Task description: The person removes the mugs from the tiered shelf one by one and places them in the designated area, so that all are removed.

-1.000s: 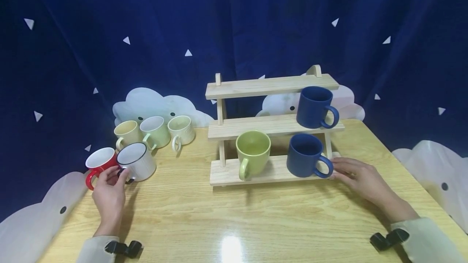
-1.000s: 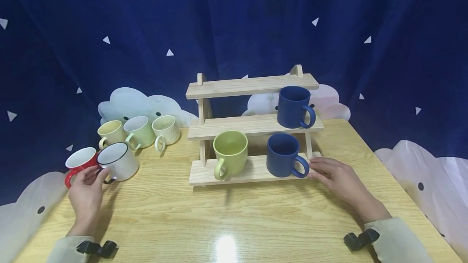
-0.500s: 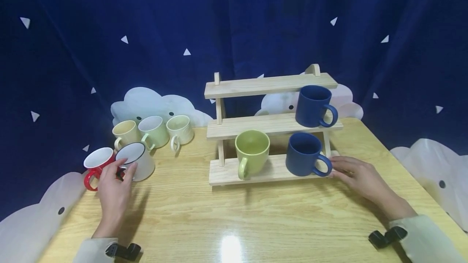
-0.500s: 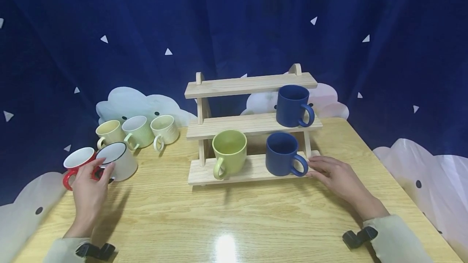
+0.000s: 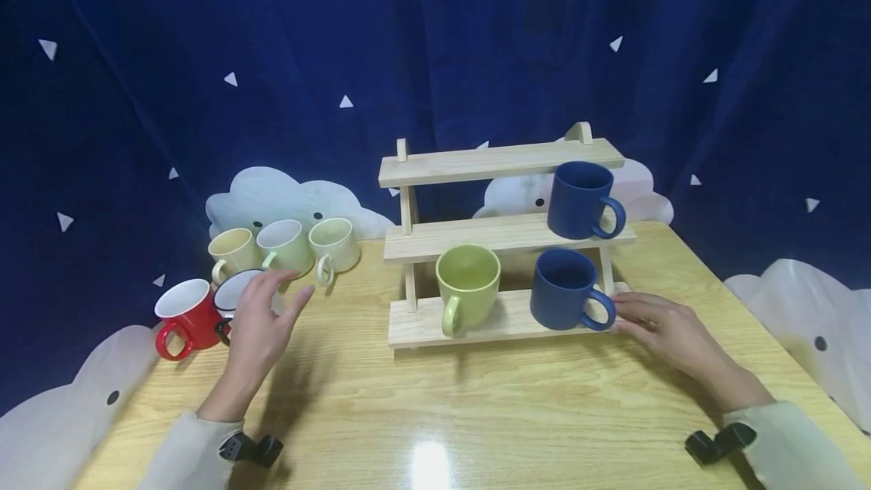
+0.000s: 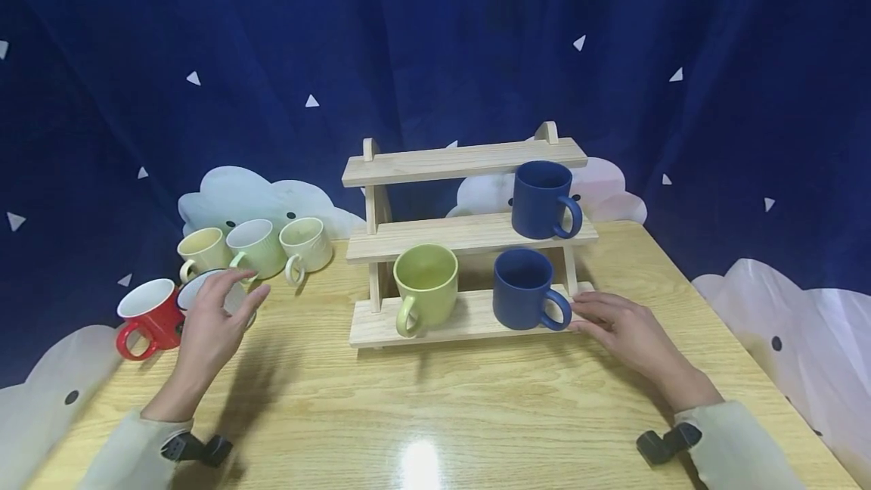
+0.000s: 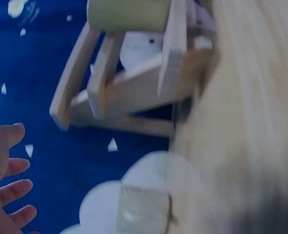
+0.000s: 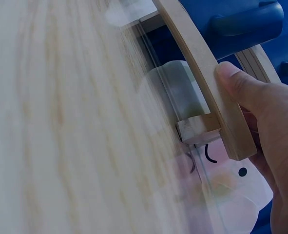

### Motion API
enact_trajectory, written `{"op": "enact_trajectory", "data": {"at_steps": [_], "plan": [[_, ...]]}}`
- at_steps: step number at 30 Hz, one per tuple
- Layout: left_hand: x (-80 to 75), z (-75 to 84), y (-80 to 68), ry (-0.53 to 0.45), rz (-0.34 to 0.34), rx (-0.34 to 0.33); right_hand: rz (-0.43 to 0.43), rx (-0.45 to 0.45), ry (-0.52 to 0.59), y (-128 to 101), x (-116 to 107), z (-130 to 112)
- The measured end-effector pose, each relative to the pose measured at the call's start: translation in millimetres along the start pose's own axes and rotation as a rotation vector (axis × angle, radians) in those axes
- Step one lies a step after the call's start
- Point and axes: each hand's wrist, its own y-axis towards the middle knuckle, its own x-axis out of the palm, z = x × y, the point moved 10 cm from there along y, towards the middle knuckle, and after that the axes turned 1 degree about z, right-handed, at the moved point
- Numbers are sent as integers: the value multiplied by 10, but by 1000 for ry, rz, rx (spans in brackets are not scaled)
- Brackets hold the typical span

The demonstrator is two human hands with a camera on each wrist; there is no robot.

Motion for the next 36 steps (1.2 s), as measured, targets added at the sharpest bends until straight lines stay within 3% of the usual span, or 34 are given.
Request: {"op": "enact_trajectory", "data": {"at_steps": [12,18,27,36], "plan": [[414,940,314,-52,-113,171,23,-32,-1,4,-23,-23],[650,1422,373,-74,-183,284,26,-27,-5,0,-26,-29],[982,1879,486,-88,-314,311,17,-14,-3,-5,-17,-25],[1264,2308,557,-59,-386,353,22,-26,-11,1,-24,-27]]}}
